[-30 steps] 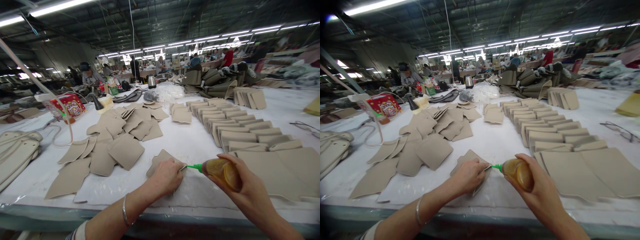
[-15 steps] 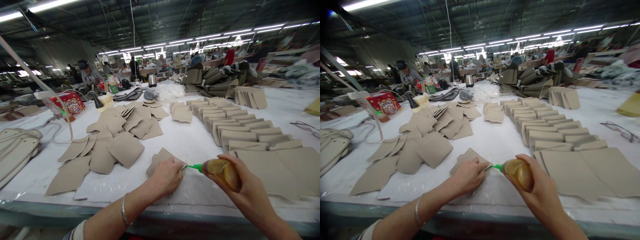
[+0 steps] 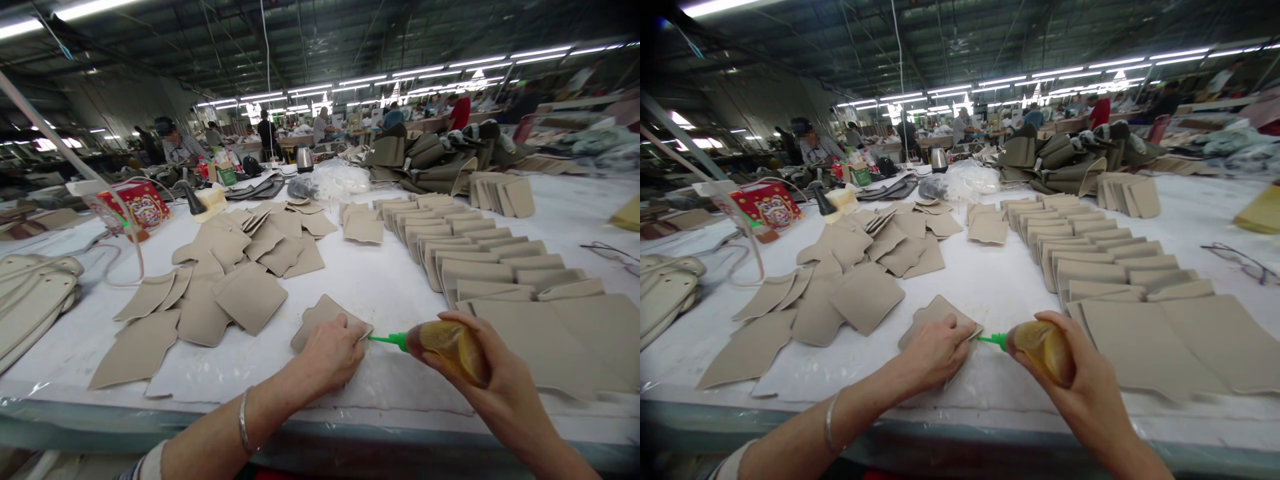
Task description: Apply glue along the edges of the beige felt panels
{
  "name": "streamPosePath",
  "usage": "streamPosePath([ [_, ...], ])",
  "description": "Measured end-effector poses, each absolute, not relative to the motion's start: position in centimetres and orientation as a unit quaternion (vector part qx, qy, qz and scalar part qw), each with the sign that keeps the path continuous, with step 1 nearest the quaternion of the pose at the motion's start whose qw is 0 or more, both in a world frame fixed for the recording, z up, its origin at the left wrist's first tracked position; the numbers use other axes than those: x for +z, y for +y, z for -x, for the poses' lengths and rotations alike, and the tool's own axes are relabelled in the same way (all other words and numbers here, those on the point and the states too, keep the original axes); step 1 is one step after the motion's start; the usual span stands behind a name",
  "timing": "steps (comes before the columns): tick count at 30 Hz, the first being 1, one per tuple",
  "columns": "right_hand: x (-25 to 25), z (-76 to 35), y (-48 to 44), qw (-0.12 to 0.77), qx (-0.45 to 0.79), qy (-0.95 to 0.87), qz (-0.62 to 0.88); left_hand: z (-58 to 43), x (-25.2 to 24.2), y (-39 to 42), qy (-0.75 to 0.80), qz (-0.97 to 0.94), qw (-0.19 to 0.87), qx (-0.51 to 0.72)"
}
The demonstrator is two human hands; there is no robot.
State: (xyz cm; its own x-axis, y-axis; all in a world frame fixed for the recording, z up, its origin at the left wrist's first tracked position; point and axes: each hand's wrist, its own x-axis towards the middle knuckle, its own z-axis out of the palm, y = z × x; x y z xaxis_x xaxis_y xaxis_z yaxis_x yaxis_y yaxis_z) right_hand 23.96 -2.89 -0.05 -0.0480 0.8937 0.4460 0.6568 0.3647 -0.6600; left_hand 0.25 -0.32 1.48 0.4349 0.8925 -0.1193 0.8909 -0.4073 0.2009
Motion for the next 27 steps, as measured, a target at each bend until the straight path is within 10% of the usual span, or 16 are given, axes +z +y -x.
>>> streamPosePath([
  [27, -1.7, -23.8, -4.7, 0.452, 0.234, -0.661, 0.551, 0.8, 1.7, -0.4, 0.527, -0.836, 0.154, -0.001],
])
